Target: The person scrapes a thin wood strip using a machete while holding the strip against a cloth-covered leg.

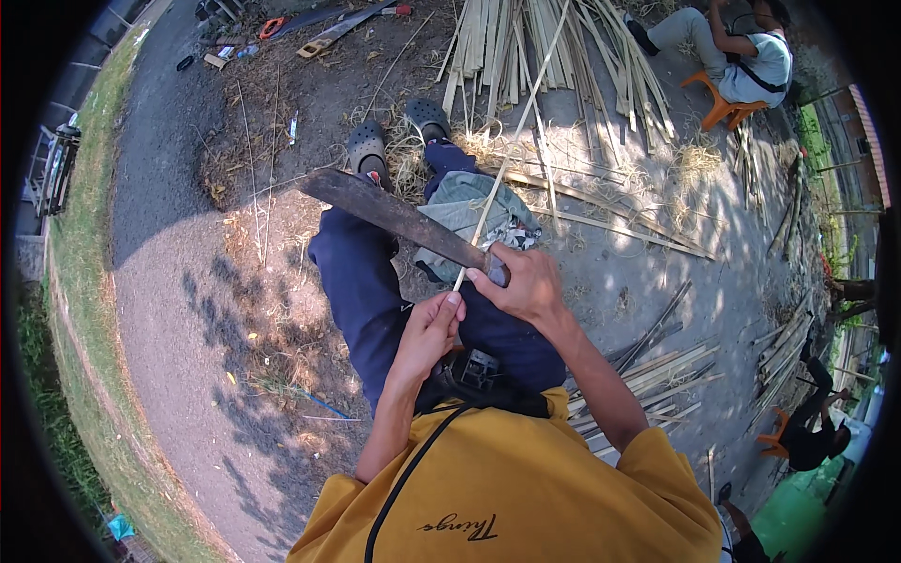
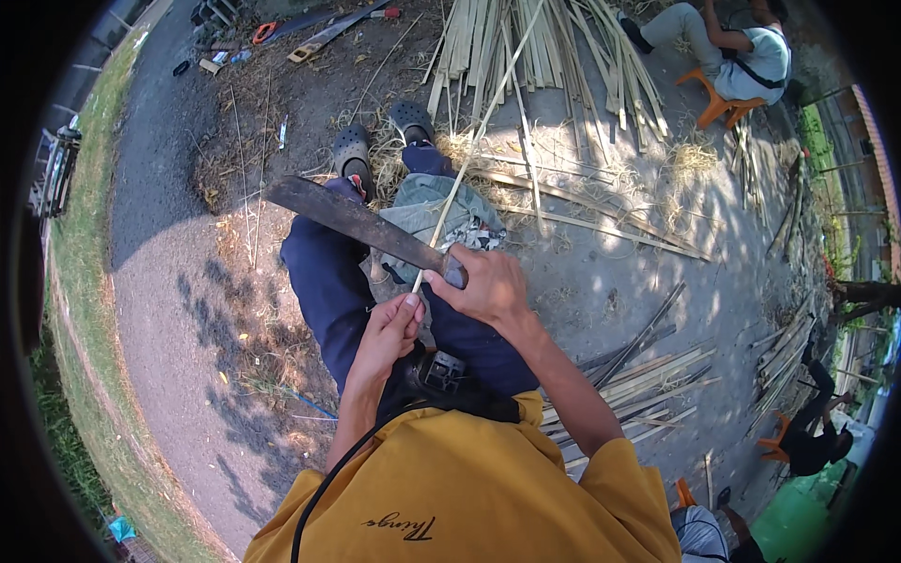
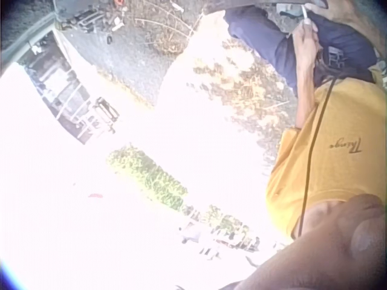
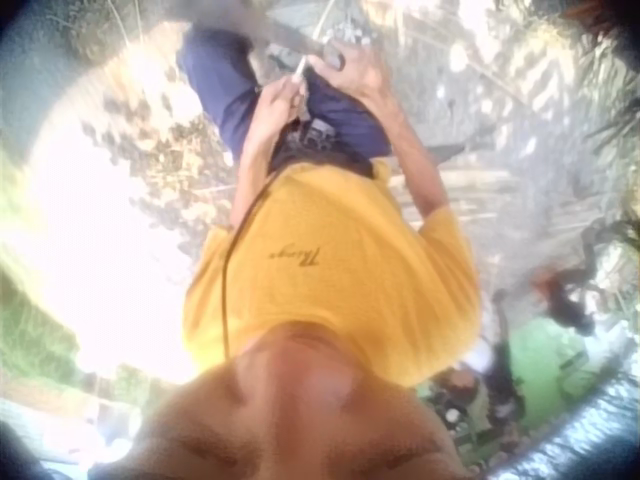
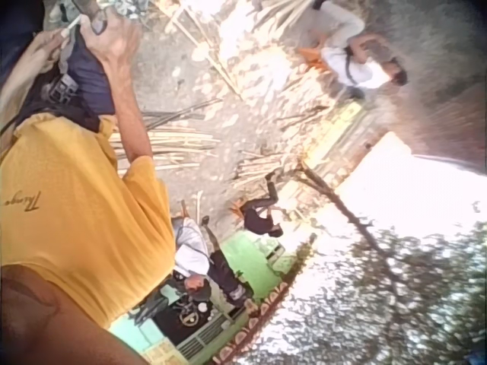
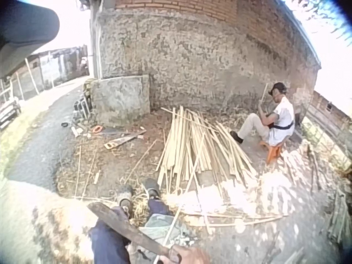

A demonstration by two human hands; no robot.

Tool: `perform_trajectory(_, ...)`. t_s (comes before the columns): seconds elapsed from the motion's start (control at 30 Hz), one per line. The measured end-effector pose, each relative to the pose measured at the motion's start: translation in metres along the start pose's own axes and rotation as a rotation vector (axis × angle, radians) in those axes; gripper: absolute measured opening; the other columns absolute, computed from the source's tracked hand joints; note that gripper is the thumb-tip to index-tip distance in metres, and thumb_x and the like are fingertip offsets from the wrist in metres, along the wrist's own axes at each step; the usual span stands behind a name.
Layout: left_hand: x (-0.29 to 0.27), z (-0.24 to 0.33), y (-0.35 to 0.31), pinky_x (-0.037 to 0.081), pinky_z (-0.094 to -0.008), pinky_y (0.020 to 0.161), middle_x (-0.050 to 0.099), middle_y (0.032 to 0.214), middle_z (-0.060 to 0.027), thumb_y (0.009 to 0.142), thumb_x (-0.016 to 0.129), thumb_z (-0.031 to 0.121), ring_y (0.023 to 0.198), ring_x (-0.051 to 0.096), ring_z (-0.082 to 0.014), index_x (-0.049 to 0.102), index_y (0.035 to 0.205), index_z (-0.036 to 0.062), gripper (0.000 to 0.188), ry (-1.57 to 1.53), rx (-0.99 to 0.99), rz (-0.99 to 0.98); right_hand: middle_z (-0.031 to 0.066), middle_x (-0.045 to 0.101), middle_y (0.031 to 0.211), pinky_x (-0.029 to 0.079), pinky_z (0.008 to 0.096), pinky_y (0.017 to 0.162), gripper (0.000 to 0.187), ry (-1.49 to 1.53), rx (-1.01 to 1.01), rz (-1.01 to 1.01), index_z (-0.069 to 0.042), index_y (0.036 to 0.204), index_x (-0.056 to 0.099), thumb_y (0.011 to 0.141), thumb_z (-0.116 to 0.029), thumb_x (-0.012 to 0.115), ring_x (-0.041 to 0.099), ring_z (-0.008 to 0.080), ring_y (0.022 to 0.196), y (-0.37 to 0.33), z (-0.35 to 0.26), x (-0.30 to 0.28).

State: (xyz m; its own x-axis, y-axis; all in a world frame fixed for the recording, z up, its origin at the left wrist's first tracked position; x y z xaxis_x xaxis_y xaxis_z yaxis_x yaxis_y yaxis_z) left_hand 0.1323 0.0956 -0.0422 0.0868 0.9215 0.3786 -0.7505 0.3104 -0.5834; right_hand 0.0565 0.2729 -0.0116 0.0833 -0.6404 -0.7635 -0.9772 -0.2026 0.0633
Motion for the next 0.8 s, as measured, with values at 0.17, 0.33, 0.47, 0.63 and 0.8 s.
perform_trajectory(0.17, -0.004, -0.007, -0.004, 0.023, -0.0248, 0.047, 0.039, 0.065, 0.0085, 0.118, 0.049, 0.032, 0.052, 0.03, -0.0016, 0.058, 0.09, 0.0086, 0.037, 0.101, 0.026, 0.06, 0.0148, 0.059, 0.055, 0.05, 0.0484, 0.056, 0.042, -0.049, 0.006, -0.012, -0.008, 0.087, 0.07, 0.09, -0.049, 0.078, 0.064, 0.0393, 0.055, 0.003, 0.006, -0.002)
perform_trajectory(0.33, 0.001, -0.01, -0.011, 0.023, -0.0242, 0.047, 0.041, 0.065, 0.0085, 0.118, 0.049, 0.032, 0.052, 0.03, -0.0014, 0.058, 0.089, 0.0091, 0.038, 0.088, 0.038, 0.028, 0.015, 0.059, 0.056, 0.051, 0.0479, 0.056, 0.043, 0.019, 0.06, 0.004, -0.007, 0.088, 0.071, 0.089, -0.05, 0.078, 0.065, 0.0397, 0.055, 0.002, 0.015, -0.002)
perform_trajectory(0.47, -0.005, 0.0, -0.002, 0.023, -0.0234, 0.046, 0.041, 0.065, 0.009, 0.118, 0.049, 0.032, 0.052, 0.03, -0.0011, 0.057, 0.088, 0.0095, 0.038, 0.032, 0.007, 0.003, 0.0161, 0.059, 0.056, 0.05, 0.048, 0.056, 0.044, -0.008, -0.002, 0.008, -0.007, 0.092, 0.074, 0.09, -0.051, 0.077, 0.065, 0.0403, 0.056, -0.001, 0.006, -0.002)
perform_trajectory(0.63, -0.007, -0.015, -0.026, 0.023, -0.0233, 0.047, 0.04, 0.065, 0.0092, 0.118, 0.049, 0.031, 0.052, 0.03, -0.0011, 0.057, 0.088, 0.0099, 0.037, 0.103, -0.007, 0.027, 0.0155, 0.064, 0.06, 0.056, 0.051, 0.062, 0.046, -0.01, 0.091, -0.031, -0.01, 0.094, 0.076, 0.09, -0.056, 0.076, 0.07, 0.0415, 0.064, 0.008, 0.02, -0.005)
perform_trajectory(0.8, -0.004, -0.01, -0.016, 0.027, -0.0249, 0.05, 0.04, 0.064, 0.0082, 0.117, 0.051, 0.028, 0.055, 0.033, -0.0026, 0.058, 0.086, 0.0081, 0.037, 0.101, 0.019, 0.012, 0.017, 0.06, 0.059, 0.05, 0.0489, 0.058, 0.045, 0.066, 0.011, -0.022, -0.007, 0.09, 0.074, 0.09, -0.052, 0.077, 0.065, 0.0412, 0.059, 0.001, 0.009, -0.004)
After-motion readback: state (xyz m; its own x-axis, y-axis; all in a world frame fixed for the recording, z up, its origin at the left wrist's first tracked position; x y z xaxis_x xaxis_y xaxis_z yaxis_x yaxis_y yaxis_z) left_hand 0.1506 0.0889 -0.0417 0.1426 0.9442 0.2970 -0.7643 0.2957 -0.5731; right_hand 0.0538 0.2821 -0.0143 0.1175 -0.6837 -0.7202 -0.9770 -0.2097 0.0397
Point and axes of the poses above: each hand's wrist, its own y-axis towards the middle knuckle, its own x-axis out of the palm, z = x × y, the point moved 5 cm from there along y, towards the middle knuckle
